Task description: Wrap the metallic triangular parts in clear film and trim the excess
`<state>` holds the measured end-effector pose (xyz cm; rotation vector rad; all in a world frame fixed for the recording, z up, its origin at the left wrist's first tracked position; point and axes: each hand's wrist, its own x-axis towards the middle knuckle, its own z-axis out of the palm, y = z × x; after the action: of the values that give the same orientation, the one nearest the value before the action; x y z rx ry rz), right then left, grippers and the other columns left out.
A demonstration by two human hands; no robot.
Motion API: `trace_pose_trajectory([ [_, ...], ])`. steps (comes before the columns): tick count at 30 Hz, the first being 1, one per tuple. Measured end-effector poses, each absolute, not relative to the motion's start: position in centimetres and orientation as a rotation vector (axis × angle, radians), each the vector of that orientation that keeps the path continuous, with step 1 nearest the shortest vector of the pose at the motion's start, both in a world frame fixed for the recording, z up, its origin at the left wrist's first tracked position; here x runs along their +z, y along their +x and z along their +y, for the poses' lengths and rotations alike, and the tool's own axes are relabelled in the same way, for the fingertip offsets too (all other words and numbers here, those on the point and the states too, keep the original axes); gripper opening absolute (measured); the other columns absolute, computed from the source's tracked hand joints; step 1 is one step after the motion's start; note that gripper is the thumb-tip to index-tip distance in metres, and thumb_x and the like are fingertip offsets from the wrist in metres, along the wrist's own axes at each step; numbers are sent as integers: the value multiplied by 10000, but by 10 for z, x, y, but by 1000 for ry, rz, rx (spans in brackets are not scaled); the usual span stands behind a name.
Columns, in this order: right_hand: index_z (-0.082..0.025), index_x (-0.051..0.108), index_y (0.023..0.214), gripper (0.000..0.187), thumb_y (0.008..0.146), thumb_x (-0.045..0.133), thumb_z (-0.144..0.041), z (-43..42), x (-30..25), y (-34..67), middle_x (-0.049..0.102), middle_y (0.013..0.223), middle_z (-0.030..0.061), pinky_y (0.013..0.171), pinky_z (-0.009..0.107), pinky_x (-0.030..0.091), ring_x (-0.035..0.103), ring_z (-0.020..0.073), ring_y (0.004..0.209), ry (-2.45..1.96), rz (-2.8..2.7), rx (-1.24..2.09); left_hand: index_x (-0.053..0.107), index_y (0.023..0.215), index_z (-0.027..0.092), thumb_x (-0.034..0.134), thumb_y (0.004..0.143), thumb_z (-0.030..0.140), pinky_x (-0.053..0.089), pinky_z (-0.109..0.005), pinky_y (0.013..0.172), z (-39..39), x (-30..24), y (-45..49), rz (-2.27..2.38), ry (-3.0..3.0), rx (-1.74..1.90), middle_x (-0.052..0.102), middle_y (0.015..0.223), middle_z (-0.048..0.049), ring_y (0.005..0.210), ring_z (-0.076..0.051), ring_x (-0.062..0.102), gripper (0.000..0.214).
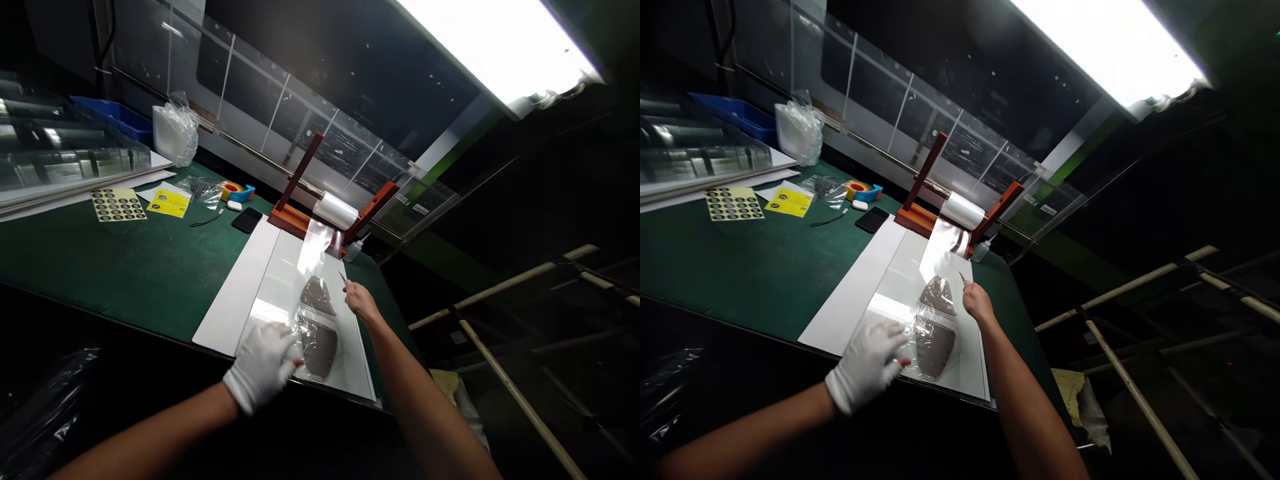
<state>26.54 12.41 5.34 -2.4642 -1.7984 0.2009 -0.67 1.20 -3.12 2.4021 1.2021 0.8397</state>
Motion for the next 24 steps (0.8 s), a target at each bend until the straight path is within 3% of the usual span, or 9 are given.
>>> trace_pose_trajectory([
  [4, -183, 672, 1023, 324, 1027, 419, -386, 83, 50, 279, 697, 901, 36, 748, 309, 512, 656, 177, 813, -2207, -1964, 241, 695, 1194, 175, 628, 900, 474, 474, -520, 996, 88, -6, -1, 1264, 2426, 702, 673, 1261, -137, 1180, -354, 590, 425],
  [8, -239, 715, 1021, 241, 961, 502, -335, 61, 44, 272, 710, 1007, 40, 806, 285, 483, 656, 198, 908, -1955, -2133, 243, 632, 1313, 167, 734, 792, 566, 398, -494, 1113, 141, -13, 10, 1175, 2542, 530, 562, 1421, -167, 1331, -369, 476, 664],
  [12, -271, 732, 1072, 232, 955, 536, -312, 59, 33, 261, 713, 1003, 39, 758, 294, 468, 654, 208, 880, -1852, -2247, 215, 587, 1364, 242, 700, 788, 619, 356, -495, 1132, 150, -24, 12, 1060, 2640, 375, 514, 1470, -124, 1378, -371, 415, 698],
  [16, -272, 730, 1049, 191, 947, 569, -264, 70, 19, 248, 728, 1042, 33, 803, 290, 461, 651, 216, 981, -1809, -2326, 176, 577, 1375, 237, 630, 820, 656, 307, -487, 1153, 148, -27, 11, 1041, 2679, 326, 473, 1500, -130, 1396, -375, 383, 698],
  [24, -264, 726, 974, 161, 967, 565, -271, 87, 9, 229, 689, 1080, 38, 715, 274, 422, 626, 203, 964, -1736, -2423, 66, 529, 1419, 246, 603, 811, 702, 271, -476, 1173, 153, -34, 12, 1070, 2704, 276, 429, 1543, -121, 1435, -365, 334, 763],
])
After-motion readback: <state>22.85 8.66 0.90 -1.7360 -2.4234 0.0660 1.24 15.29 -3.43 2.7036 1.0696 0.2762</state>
